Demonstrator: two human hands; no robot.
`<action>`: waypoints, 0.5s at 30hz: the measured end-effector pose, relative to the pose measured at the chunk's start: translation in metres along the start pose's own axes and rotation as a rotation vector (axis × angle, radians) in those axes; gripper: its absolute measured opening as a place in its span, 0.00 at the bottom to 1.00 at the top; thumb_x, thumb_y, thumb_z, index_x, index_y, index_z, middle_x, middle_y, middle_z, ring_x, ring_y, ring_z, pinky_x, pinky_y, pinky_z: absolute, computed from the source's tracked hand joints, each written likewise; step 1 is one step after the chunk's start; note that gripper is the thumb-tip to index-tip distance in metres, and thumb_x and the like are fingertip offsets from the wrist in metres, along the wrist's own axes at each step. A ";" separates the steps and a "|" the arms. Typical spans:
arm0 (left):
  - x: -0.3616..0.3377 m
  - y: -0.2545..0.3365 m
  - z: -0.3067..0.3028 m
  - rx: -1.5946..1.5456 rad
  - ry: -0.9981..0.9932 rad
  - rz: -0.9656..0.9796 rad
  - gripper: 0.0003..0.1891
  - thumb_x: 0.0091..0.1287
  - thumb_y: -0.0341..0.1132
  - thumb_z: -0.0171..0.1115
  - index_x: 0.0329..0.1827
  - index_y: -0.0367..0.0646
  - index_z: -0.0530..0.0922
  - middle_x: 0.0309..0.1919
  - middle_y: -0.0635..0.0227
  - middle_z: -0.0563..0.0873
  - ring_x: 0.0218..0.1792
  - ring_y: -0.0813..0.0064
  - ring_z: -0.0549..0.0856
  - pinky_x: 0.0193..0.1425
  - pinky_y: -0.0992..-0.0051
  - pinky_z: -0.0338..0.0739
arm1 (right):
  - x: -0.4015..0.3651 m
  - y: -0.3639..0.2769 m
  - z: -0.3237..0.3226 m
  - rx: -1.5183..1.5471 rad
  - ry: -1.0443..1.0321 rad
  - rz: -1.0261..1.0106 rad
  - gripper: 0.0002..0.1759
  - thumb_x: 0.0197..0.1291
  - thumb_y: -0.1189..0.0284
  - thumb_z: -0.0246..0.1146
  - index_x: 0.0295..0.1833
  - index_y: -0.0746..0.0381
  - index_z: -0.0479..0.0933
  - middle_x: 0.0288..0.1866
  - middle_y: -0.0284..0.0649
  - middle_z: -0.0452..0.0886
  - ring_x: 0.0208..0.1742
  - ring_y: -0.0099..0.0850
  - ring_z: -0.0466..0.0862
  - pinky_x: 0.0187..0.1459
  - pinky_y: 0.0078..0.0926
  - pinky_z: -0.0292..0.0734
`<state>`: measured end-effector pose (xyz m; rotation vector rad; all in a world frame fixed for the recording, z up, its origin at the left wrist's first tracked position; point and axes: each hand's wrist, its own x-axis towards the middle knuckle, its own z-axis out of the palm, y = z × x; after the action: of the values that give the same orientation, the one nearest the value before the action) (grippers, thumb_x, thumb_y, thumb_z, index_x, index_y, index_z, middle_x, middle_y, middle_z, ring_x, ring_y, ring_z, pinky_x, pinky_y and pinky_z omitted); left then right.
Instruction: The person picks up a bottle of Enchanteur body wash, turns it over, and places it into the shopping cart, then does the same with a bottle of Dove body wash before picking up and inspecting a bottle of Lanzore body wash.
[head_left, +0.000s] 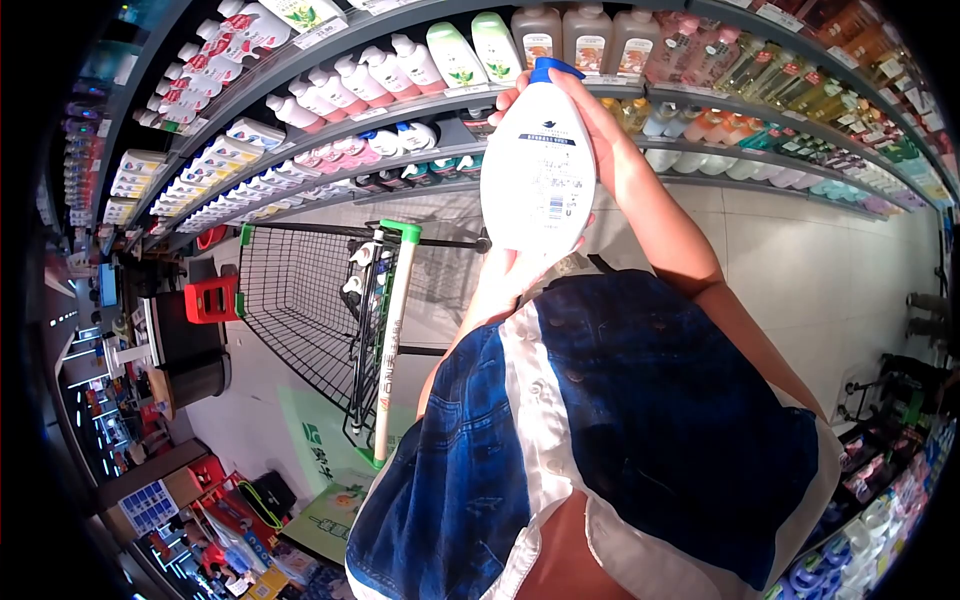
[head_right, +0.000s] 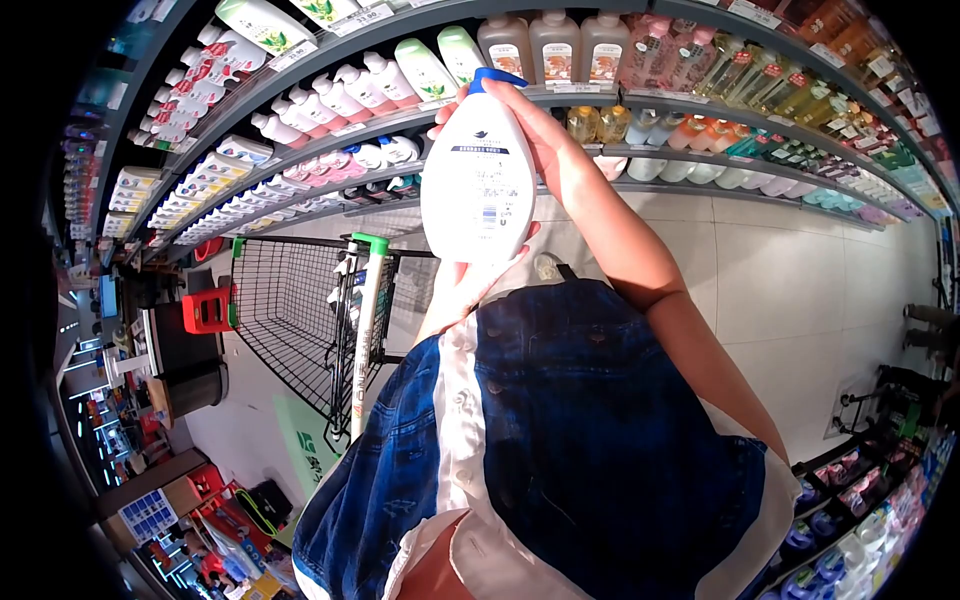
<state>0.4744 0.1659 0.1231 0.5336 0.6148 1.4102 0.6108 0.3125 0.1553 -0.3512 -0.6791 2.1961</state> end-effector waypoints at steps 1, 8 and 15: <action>0.000 -0.001 0.000 -0.001 0.001 -0.001 0.32 0.68 0.39 0.60 0.72 0.38 0.58 0.60 0.55 0.73 0.59 0.61 0.77 0.58 0.63 0.78 | 0.000 0.001 -0.002 -0.008 -0.005 0.001 0.26 0.61 0.50 0.62 0.52 0.60 0.74 0.51 0.43 0.78 0.57 0.36 0.80 0.64 0.34 0.73; -0.003 0.000 -0.001 0.000 0.000 0.003 0.32 0.69 0.39 0.59 0.72 0.38 0.58 0.60 0.55 0.73 0.58 0.61 0.77 0.58 0.63 0.78 | 0.000 0.002 -0.003 0.008 -0.008 0.027 0.28 0.61 0.49 0.61 0.56 0.60 0.73 0.54 0.45 0.81 0.58 0.36 0.81 0.62 0.35 0.74; -0.004 -0.002 0.000 -0.008 0.001 0.006 0.32 0.69 0.39 0.59 0.71 0.38 0.58 0.59 0.55 0.74 0.57 0.62 0.78 0.57 0.64 0.79 | -0.003 -0.002 0.004 0.005 -0.022 0.034 0.29 0.61 0.50 0.62 0.57 0.61 0.72 0.54 0.47 0.81 0.58 0.37 0.81 0.63 0.35 0.73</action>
<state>0.4754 0.1623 0.1221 0.5284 0.6089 1.4182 0.6122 0.3098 0.1597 -0.3384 -0.6836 2.2364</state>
